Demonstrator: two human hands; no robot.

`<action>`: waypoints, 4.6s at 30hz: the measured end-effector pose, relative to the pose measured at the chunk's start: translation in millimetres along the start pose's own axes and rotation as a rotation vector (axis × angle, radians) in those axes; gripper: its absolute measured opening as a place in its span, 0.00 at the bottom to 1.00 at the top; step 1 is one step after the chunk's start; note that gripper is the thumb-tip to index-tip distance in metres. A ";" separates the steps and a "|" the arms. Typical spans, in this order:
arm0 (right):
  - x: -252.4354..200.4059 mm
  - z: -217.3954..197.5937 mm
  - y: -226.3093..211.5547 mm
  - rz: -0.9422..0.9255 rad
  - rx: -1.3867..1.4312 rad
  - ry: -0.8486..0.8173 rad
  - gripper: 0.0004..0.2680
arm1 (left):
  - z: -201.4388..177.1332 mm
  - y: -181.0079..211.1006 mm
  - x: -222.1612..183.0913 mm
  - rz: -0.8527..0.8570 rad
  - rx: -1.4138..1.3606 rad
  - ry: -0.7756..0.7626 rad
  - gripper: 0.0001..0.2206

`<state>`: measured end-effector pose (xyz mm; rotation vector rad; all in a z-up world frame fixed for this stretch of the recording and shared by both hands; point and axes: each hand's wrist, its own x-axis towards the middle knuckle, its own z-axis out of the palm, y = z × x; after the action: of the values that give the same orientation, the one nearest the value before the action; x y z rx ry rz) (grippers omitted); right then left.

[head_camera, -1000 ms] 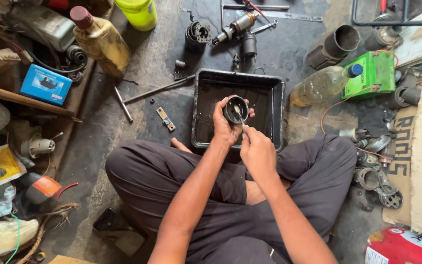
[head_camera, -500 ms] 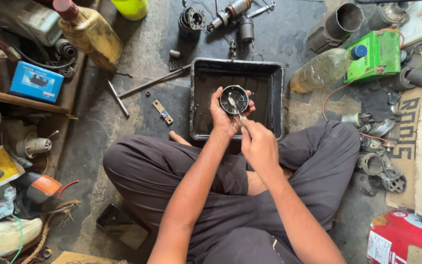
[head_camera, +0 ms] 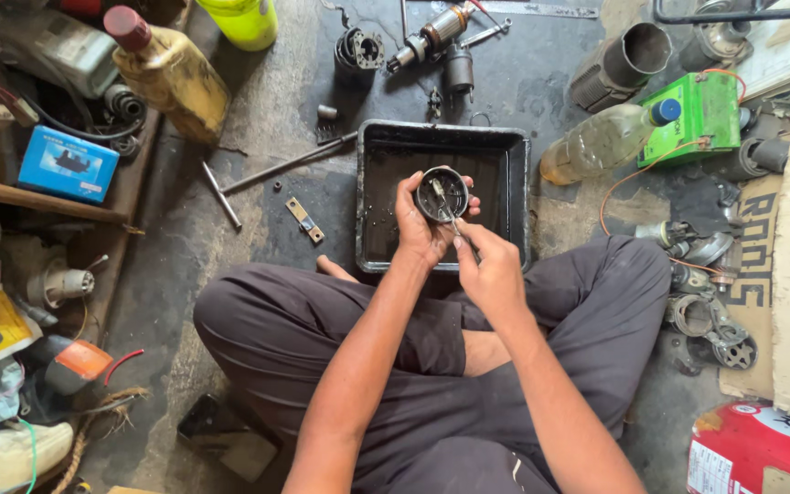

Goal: The person sits on the floor and cleans mechanical parts using a toothbrush and a liquid solvent. They scrub a cylindrical component and a circular housing, pouring liquid from a plastic bottle onto the parts and brushing them over a black tray.

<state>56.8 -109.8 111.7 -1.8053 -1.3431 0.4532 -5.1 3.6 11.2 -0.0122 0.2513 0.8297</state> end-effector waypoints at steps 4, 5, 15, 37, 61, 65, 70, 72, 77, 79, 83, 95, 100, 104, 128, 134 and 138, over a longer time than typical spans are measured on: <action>1.8 -13.0 -3.7 -0.137 -0.061 -0.051 0.08 | -2.2 8.4 2.5 -0.067 0.005 0.038 0.27; 0.3 -17.4 -6.5 -0.139 -0.070 -0.065 0.08 | -2.5 11.4 2.6 -0.053 -0.009 0.053 0.25; -18.8 -1.8 -25.3 -0.114 -0.396 0.027 0.09 | -2.8 3.2 -2.4 0.001 -0.044 -0.092 0.23; 10.6 -30.9 90.0 0.169 0.015 0.003 0.08 | -9.0 34.3 14.5 0.285 0.097 0.146 0.26; -8.2 10.1 -13.2 -0.072 -0.220 -0.172 0.09 | -28.3 29.4 9.7 0.225 0.286 0.102 0.18; -1.5 0.0 -10.7 0.245 0.004 -0.283 0.10 | -24.7 26.3 13.1 0.180 0.217 0.079 0.19; 8.0 -16.7 -13.2 0.087 -0.134 -0.278 0.10 | -19.1 28.6 15.8 0.179 0.192 0.096 0.19; -0.5 -16.9 -13.1 -0.174 -0.433 -0.216 0.09 | -20.5 29.2 11.7 0.162 0.266 0.130 0.19; -22.2 0.3 -1.8 0.103 -0.209 -0.214 0.10 | -19.8 19.6 8.0 0.137 0.254 0.133 0.18; -22.6 7.4 6.0 0.374 0.255 -0.249 0.10 | -19.5 17.5 7.3 0.151 0.230 0.112 0.18; -18.6 6.9 13.8 0.217 0.491 -0.222 0.09 | -19.7 17.2 8.5 0.167 0.178 0.092 0.19; -24.6 2.9 16.3 0.245 0.408 -0.261 0.11 | -18.7 11.4 7.2 0.201 0.344 0.045 0.19; -22.4 -3.0 20.0 0.191 0.121 -0.274 0.11 | -22.5 16.9 7.7 0.185 0.282 0.076 0.17; -31.6 -6.2 16.4 -0.081 -0.377 -0.186 0.10 | -27.1 12.0 9.5 0.132 0.371 0.134 0.16; 10.4 -20.1 -3.8 0.876 0.842 -0.333 0.11 | -31.2 7.1 14.9 0.088 0.270 0.242 0.16; 29.0 -46.8 43.7 0.528 0.480 -0.365 0.10 | -33.9 36.3 19.0 0.103 0.206 0.522 0.20; 31.2 -20.3 82.1 -0.005 -0.563 -0.121 0.09 | -47.1 34.8 24.1 0.018 0.241 0.597 0.19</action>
<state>133.0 -97.1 65.3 -2.2515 -1.6762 0.1886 -25.1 39.6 -36.9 -0.0318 0.9132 0.7940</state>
